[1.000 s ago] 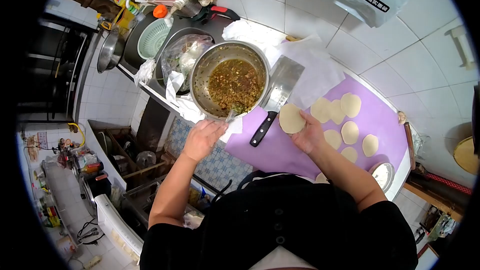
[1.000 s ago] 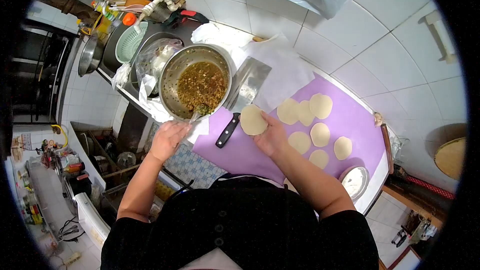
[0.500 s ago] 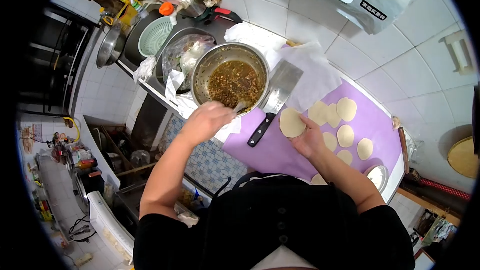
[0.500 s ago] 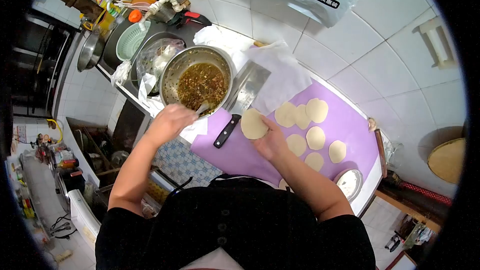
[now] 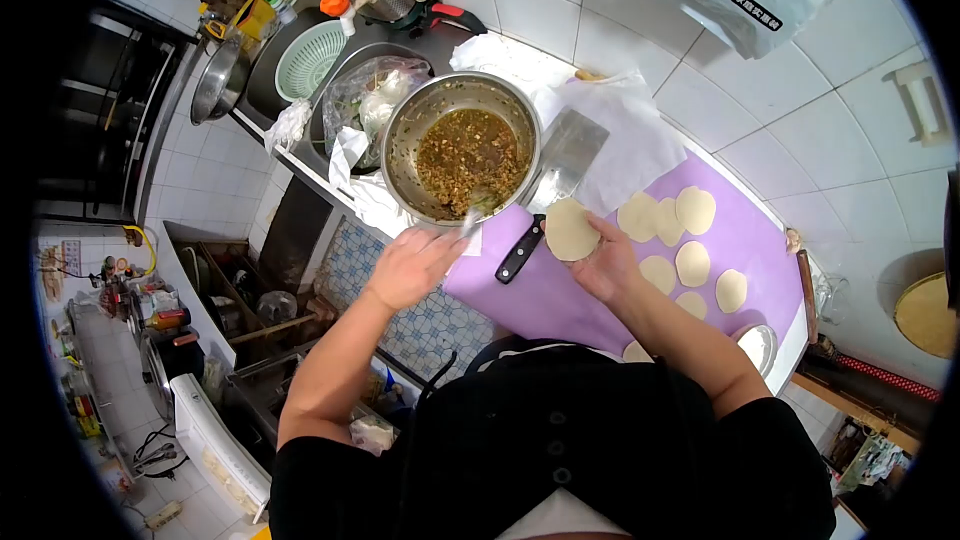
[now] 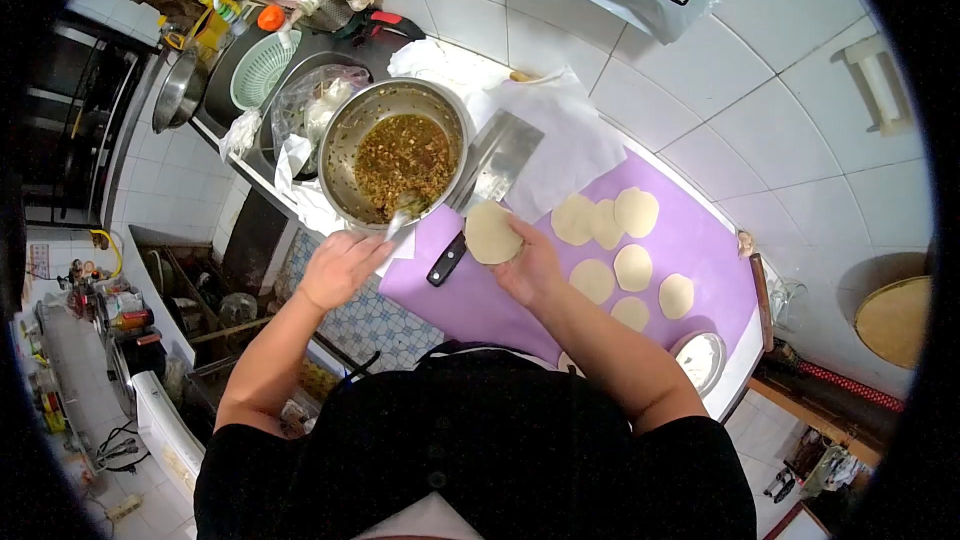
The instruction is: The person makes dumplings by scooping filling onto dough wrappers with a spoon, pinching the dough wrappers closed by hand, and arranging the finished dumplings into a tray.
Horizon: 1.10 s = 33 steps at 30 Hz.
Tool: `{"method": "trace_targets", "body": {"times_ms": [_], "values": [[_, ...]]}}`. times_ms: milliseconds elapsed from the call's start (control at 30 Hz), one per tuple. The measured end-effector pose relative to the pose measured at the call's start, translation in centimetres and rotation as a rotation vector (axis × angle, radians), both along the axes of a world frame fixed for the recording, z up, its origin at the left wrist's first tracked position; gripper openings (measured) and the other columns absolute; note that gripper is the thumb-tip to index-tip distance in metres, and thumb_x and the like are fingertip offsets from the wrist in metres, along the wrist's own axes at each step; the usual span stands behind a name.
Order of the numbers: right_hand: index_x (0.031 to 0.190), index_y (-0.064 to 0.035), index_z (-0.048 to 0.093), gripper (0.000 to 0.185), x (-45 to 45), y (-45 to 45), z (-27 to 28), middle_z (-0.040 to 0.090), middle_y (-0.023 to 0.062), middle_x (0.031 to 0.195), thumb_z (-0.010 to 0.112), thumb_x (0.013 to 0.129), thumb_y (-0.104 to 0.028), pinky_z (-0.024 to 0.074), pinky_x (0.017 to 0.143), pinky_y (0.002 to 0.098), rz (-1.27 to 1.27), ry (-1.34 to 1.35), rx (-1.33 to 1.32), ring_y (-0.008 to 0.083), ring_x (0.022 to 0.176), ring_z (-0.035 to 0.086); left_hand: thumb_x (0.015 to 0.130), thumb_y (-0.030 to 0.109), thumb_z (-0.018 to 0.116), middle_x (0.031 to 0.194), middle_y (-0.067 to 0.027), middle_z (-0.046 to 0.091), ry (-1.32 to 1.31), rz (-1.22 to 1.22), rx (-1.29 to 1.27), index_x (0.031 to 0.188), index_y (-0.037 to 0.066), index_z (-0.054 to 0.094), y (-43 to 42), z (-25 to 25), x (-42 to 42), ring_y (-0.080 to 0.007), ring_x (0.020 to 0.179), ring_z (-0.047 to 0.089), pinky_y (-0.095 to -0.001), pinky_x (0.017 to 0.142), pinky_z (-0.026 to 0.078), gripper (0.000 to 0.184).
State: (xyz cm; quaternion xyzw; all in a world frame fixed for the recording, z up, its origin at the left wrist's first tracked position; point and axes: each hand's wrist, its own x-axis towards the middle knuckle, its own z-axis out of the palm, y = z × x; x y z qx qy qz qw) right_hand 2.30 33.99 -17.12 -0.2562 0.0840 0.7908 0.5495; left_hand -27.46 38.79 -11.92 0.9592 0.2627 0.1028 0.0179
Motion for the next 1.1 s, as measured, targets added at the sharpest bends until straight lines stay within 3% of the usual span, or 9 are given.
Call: {"method": "trace_targets", "body": {"times_ms": [167, 267, 367, 467, 667, 767, 867, 967, 1100], "values": [[0.129, 0.0036, 0.043, 0.040, 0.4, -0.7, -0.8, 0.053, 0.0196, 0.128, 0.042, 0.097, -0.020, 0.0408, 0.104, 0.0429, -0.009, -0.006, -0.036, 0.0322, 0.118, 0.053, 0.078, 0.007, 0.061, 0.106, -0.0110, 0.065, -0.057, 0.085, -0.056, 0.111, 0.005, 0.065, 0.4, 0.3, -3.6, -0.0263, 0.089, 0.061, -0.0366, 0.080, 0.048, 0.033], [0.129, 0.0039, 0.043, 0.040, -0.7, -0.7, -0.7, 0.053, 0.0197, 0.127, 0.041, 0.097, -0.019, 0.0402, 0.105, 0.0428, 0.015, 0.009, -0.033, 0.0326, 0.119, 0.052, 0.086, 0.009, 0.059, 0.099, -0.0142, 0.067, -0.374, 0.510, -0.173, 0.103, 0.002, 0.067, 0.9, 0.2, -1.0, -0.0300, 0.087, 0.063, -0.0365, 0.081, 0.049, 0.020], [0.129, 0.0040, 0.043, 0.039, -2.0, -0.5, 0.9, 0.053, 0.0198, 0.127, 0.041, 0.097, -0.019, 0.0397, 0.105, 0.0428, 0.036, -0.023, -0.043, 0.0326, 0.119, 0.052, 0.090, 0.012, 0.057, 0.094, -0.0148, 0.067, -0.509, 0.583, -0.225, 0.097, 0.001, 0.068, 1.9, -0.3, 0.6, -0.0326, 0.085, 0.063, -0.0378, 0.078, 0.051, 0.017], [0.129, 0.0037, 0.043, 0.039, -1.8, -0.6, 0.7, 0.053, 0.0197, 0.127, 0.042, 0.097, -0.018, 0.0396, 0.106, 0.0426, 0.036, -0.006, -0.022, 0.0322, 0.118, 0.052, 0.089, 0.012, 0.058, 0.092, -0.0152, 0.067, -0.409, 0.595, -0.306, 0.097, 0.002, 0.069, 2.0, -0.1, 1.5, -0.0326, 0.086, 0.064, -0.0368, 0.078, 0.051, 0.016], [0.129, 0.0023, 0.044, 0.038, -1.0, -0.9, -0.7, 0.053, 0.0175, 0.128, 0.043, 0.097, -0.018, 0.0396, 0.105, 0.0414, 0.045, -0.017, -0.028, 0.0301, 0.119, 0.053, 0.092, 0.012, 0.055, 0.087, -0.0130, 0.068, -0.527, 0.834, -0.632, 0.096, -0.002, 0.067, 2.3, -0.5, 2.1, -0.0221, 0.076, 0.066, -0.0317, 0.071, 0.052, 0.019], [0.129, 0.0021, 0.044, 0.038, -1.3, -0.9, -0.3, 0.053, 0.0165, 0.128, 0.043, 0.097, -0.018, 0.0401, 0.105, 0.0408, 0.041, -0.053, -0.047, 0.0293, 0.119, 0.053, 0.094, 0.012, 0.053, 0.082, -0.0098, 0.068, -0.880, 0.889, -0.947, 0.097, -0.005, 0.064, 3.6, -3.3, 1.2, -0.0156, 0.070, 0.064, -0.0270, 0.066, 0.051, 0.021], [0.129, 0.0028, 0.044, 0.038, -1.9, -0.7, 0.6, 0.053, 0.0164, 0.127, 0.043, 0.097, -0.018, 0.0409, 0.104, 0.0403, 0.042, -0.070, -0.042, 0.0289, 0.119, 0.052, 0.095, 0.011, 0.052, 0.081, -0.0077, 0.066, -0.980, 0.973, -1.107, 0.099, -0.006, 0.063, 4.2, -2.9, 1.1, -0.0121, 0.068, 0.061, -0.0239, 0.064, 0.050, 0.020], [0.129, 0.0036, 0.044, 0.038, -2.1, -0.5, 0.5, 0.053, 0.0166, 0.127, 0.042, 0.098, -0.019, 0.0420, 0.103, 0.0401, 0.049, -0.070, -0.013, 0.0286, 0.118, 0.053, 0.095, 0.011, 0.052, 0.082, -0.0075, 0.066, -1.043, 1.021, -1.201, 0.100, -0.005, 0.063, 4.2, -2.8, 1.0, -0.0107, 0.072, 0.061, -0.0228, 0.067, 0.049, 0.020], [0.128, 0.0040, 0.044, 0.038, -2.3, -0.2, 0.7, 0.054, 0.0164, 0.126, 0.041, 0.098, -0.019, 0.0432, 0.101, 0.0402, 0.053, -0.074, -0.024, 0.0284, 0.117, 0.054, 0.095, 0.012, 0.054, 0.085, -0.0076, 0.067, -0.913, 0.882, -0.964, 0.101, -0.005, 0.063, 3.4, -3.4, 0.0, -0.0098, 0.074, 0.060, -0.0224, 0.070, 0.049, 0.020]]}}
